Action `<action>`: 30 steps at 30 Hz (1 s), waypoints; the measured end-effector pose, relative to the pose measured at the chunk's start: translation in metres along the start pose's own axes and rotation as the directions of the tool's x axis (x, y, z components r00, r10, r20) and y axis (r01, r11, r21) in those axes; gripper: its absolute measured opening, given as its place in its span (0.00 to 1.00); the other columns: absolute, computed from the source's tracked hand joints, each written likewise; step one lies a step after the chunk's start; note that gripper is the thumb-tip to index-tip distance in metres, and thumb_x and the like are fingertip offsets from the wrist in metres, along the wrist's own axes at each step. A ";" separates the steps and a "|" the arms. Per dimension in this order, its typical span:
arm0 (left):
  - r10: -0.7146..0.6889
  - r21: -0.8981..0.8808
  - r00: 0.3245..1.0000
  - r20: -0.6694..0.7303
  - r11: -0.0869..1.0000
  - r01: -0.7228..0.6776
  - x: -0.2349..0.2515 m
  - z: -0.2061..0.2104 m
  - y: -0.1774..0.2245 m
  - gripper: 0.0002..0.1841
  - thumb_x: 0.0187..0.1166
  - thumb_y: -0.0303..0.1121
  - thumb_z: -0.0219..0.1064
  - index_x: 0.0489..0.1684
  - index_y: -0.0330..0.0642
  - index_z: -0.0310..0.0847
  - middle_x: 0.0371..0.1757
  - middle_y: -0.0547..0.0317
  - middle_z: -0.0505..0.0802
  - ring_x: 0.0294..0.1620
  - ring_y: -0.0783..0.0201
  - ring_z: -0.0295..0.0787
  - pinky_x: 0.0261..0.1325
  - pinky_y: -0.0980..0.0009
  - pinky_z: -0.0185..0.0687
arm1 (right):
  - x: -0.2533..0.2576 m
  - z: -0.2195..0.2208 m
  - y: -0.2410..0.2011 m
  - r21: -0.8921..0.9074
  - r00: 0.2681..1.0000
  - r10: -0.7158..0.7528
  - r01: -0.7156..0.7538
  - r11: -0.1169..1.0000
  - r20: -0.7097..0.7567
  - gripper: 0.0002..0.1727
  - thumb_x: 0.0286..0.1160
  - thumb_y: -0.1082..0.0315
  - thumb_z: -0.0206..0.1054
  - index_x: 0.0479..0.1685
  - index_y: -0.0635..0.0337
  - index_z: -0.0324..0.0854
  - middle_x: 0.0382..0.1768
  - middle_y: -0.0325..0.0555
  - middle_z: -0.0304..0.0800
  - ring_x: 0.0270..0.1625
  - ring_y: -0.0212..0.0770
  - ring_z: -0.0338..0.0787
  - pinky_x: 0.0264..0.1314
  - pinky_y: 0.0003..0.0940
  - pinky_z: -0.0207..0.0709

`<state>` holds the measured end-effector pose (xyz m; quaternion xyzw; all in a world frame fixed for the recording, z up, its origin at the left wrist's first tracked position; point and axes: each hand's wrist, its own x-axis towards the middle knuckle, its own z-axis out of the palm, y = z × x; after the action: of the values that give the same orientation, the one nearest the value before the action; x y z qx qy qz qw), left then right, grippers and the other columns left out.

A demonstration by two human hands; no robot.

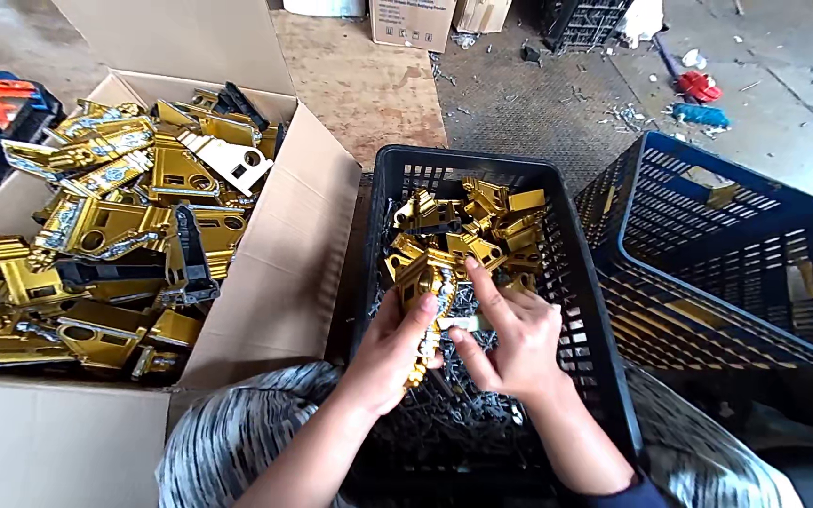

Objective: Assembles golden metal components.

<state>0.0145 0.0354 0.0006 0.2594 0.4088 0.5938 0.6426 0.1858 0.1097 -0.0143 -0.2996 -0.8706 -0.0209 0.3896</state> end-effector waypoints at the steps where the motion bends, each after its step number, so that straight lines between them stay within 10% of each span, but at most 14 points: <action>1: 0.000 0.003 1.000 0.002 1.000 0.000 0.000 0.000 0.000 0.18 0.90 0.40 0.56 0.73 0.45 0.64 0.41 0.58 0.87 0.32 0.70 0.87 0.32 0.78 0.86 | -0.001 0.001 0.000 -0.006 1.000 -0.008 0.008 1.000 0.004 0.38 0.80 0.43 0.52 0.82 0.61 0.75 0.14 0.37 0.80 0.17 0.36 0.73 0.22 0.36 0.63; 18: -0.069 0.012 0.998 0.011 0.998 0.069 -0.002 0.002 -0.001 0.20 0.88 0.38 0.59 0.74 0.45 0.62 0.40 0.59 0.84 0.33 0.70 0.85 0.31 0.78 0.84 | 0.011 -0.005 0.019 0.026 0.983 0.186 -0.186 0.982 0.005 0.37 0.82 0.49 0.52 0.85 0.65 0.69 0.15 0.37 0.77 0.15 0.35 0.70 0.17 0.38 0.64; 30: -0.062 0.010 0.998 0.012 0.998 0.062 -0.001 0.000 0.001 0.17 0.90 0.39 0.55 0.71 0.44 0.63 0.44 0.57 0.87 0.34 0.70 0.86 0.30 0.79 0.83 | 0.006 -0.004 0.003 -0.072 1.000 0.013 -0.015 0.997 -0.026 0.37 0.79 0.45 0.53 0.79 0.62 0.78 0.16 0.39 0.83 0.18 0.38 0.75 0.23 0.37 0.65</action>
<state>0.0141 0.0347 0.0018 0.2535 0.4156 0.5700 0.6619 0.1870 0.1140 -0.0085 -0.3192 -0.8623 -0.0535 0.3895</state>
